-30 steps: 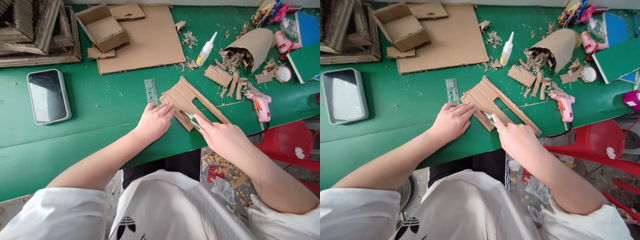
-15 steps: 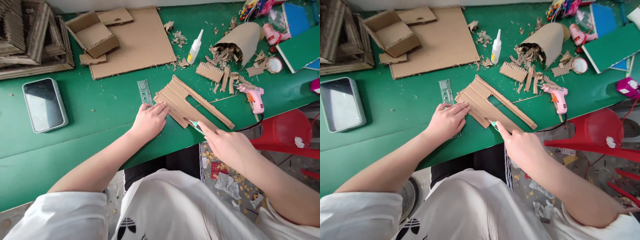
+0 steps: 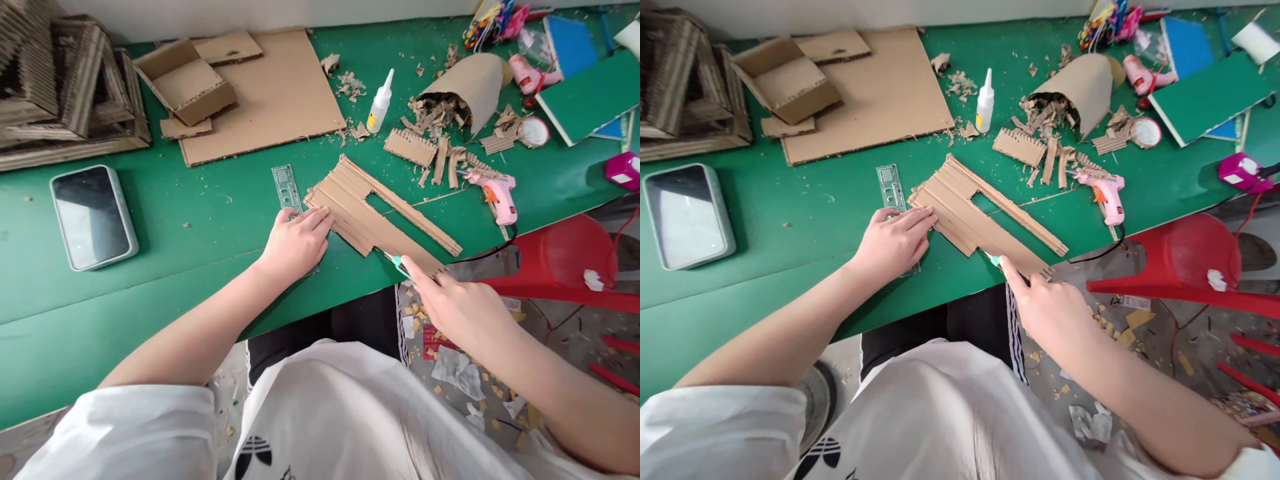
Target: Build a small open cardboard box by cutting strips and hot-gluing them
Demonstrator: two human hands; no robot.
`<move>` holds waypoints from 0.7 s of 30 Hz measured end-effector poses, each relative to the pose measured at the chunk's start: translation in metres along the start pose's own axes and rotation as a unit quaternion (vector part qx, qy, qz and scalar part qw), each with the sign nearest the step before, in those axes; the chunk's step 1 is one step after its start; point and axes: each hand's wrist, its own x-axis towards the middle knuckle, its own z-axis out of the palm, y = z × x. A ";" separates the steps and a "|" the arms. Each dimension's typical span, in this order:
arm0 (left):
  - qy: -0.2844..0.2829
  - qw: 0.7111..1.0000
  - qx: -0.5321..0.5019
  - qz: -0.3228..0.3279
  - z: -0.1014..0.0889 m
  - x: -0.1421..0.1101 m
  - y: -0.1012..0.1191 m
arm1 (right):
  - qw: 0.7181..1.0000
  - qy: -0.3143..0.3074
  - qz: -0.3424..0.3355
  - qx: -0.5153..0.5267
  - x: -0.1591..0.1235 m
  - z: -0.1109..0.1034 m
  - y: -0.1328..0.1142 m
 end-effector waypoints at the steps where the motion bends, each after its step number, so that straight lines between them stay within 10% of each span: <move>1: -0.001 1.000 -0.001 -0.001 0.000 0.000 0.000 | 1.000 0.009 -0.001 -0.002 -0.001 0.001 0.000; 21: -0.119 0.985 -0.084 0.097 0.007 0.045 -0.052 | 0.952 0.179 0.107 0.222 -0.036 0.027 0.034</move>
